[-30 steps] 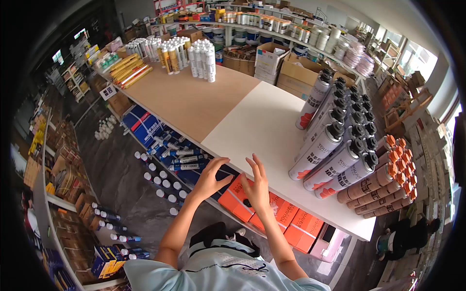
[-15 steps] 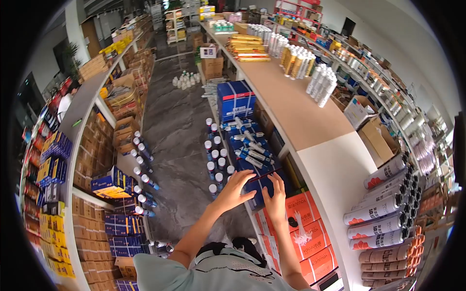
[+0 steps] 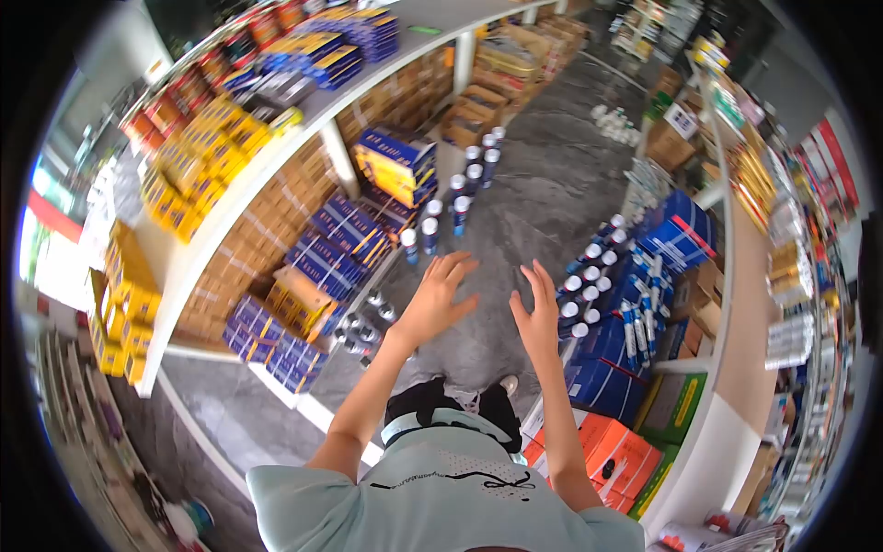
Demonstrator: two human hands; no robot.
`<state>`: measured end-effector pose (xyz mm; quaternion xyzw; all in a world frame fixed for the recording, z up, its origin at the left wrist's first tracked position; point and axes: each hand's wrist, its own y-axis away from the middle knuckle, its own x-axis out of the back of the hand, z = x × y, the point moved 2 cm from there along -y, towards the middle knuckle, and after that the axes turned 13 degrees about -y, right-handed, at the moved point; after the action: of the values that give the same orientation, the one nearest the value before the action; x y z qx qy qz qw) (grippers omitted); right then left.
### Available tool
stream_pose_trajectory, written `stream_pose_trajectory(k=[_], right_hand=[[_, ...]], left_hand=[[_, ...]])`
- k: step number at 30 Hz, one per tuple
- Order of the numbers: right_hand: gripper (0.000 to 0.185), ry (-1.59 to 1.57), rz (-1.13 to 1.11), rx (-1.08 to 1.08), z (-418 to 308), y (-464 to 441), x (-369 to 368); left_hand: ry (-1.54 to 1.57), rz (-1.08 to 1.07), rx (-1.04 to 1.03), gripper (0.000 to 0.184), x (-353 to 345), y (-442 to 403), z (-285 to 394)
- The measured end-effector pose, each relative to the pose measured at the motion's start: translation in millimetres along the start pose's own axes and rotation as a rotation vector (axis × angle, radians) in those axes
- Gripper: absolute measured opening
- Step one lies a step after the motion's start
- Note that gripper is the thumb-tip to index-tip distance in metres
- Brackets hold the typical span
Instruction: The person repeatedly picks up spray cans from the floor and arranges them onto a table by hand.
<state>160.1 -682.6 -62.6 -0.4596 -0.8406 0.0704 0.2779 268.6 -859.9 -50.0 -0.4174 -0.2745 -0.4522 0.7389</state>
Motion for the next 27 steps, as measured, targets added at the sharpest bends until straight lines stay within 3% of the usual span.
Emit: stream_pose_trajectory(k=[6,14,21,27], right_hand=[[0.047,-0.125,-0.466,0.116,-8,-8,-134],[0.050,-0.179,-0.900,0.148,37,49,-263],[0.049,-0.195,-1.074,0.082,100,93,-335],[0.051,-0.140,-1.231,0.017,188,136,-372]], left_hand=[[-0.049,0.172,0.436,0.052,46,119,-65],[-0.046,0.284,0.920,0.050,17,242,-101],[0.030,0.314,1.091,0.048,-62,280,-158],[0.055,0.286,1.096,0.049,-140,299,-230]])
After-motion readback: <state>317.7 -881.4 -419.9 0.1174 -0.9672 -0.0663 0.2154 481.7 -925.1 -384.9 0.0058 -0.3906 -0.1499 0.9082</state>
